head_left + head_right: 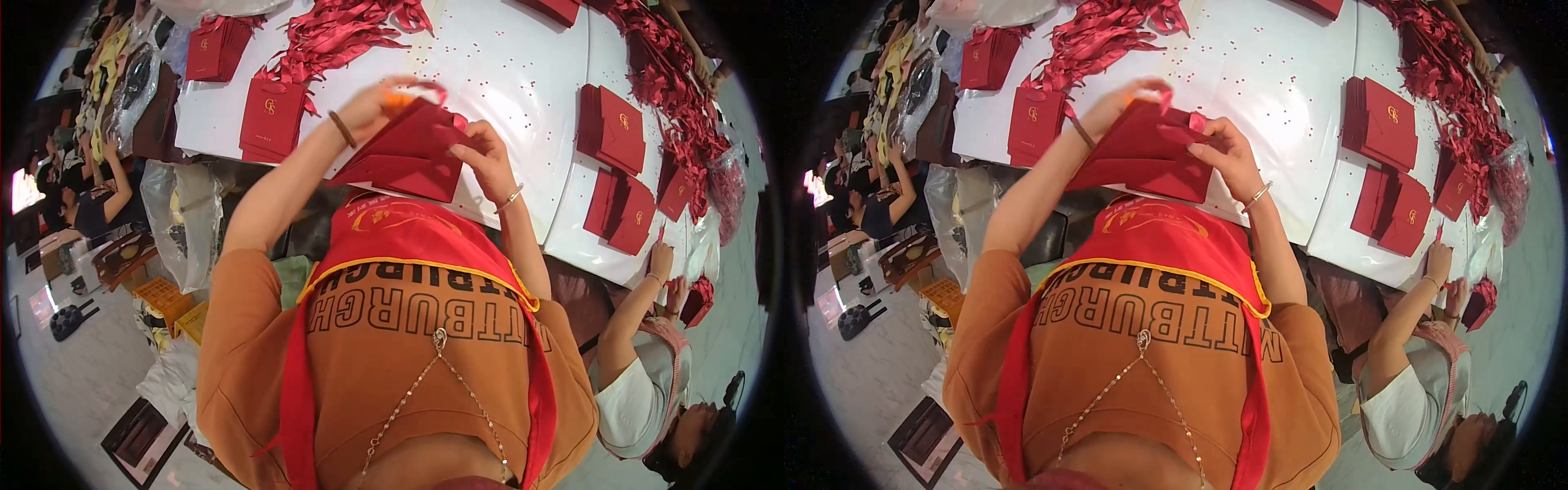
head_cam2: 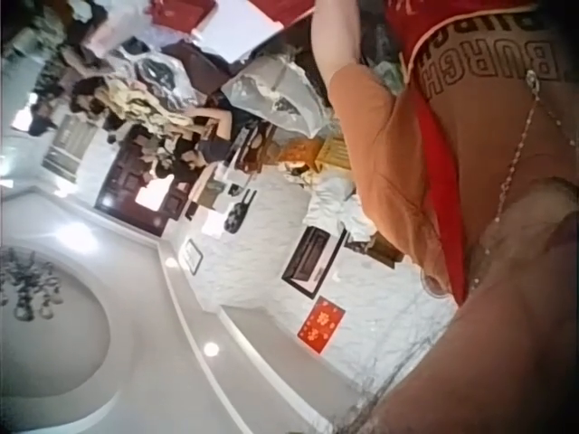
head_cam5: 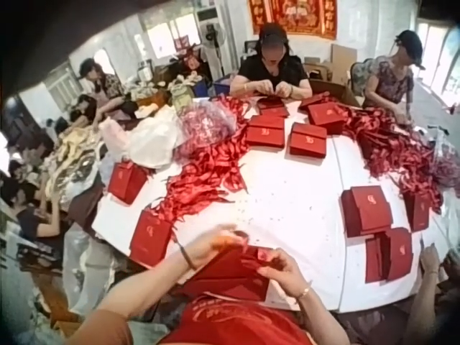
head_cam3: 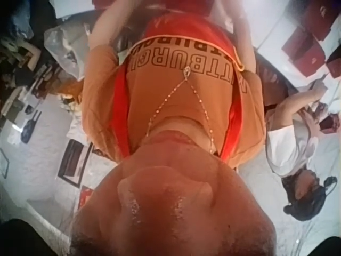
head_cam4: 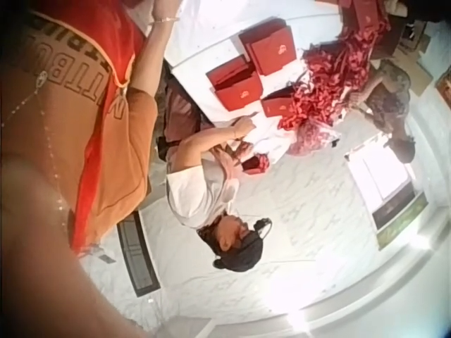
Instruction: Attaching red ribbons to red gift envelopes or small gift boxes at a packing table.
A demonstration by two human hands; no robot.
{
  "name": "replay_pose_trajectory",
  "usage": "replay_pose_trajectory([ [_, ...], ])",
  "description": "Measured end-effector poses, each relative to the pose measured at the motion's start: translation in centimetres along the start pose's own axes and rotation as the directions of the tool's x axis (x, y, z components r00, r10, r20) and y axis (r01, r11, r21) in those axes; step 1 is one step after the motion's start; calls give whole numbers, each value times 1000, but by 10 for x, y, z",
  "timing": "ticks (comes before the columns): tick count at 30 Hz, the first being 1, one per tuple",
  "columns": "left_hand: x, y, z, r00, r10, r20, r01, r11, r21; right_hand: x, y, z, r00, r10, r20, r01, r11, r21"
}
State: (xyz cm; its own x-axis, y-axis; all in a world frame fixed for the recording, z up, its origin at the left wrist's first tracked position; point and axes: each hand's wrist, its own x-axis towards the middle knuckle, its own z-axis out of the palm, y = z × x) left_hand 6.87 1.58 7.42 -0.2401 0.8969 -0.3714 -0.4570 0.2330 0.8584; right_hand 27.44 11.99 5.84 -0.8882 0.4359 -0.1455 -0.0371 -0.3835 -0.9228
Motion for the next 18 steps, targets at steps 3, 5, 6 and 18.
replay_pose_trajectory([
  [3,-4,-19,26,962,-35,272,51,997,-52,10,10,1,996,-74,54,55,954,296],
  [5,-3,-20,28,938,-199,284,230,970,-81,14,9,-2,999,32,-3,-30,952,304],
  [6,0,-30,27,979,-154,131,174,971,-161,16,15,-5,996,1,-88,15,984,176],
  [18,16,-19,-21,960,212,-181,42,533,845,8,6,-18,905,-291,-309,108,862,-496],
])
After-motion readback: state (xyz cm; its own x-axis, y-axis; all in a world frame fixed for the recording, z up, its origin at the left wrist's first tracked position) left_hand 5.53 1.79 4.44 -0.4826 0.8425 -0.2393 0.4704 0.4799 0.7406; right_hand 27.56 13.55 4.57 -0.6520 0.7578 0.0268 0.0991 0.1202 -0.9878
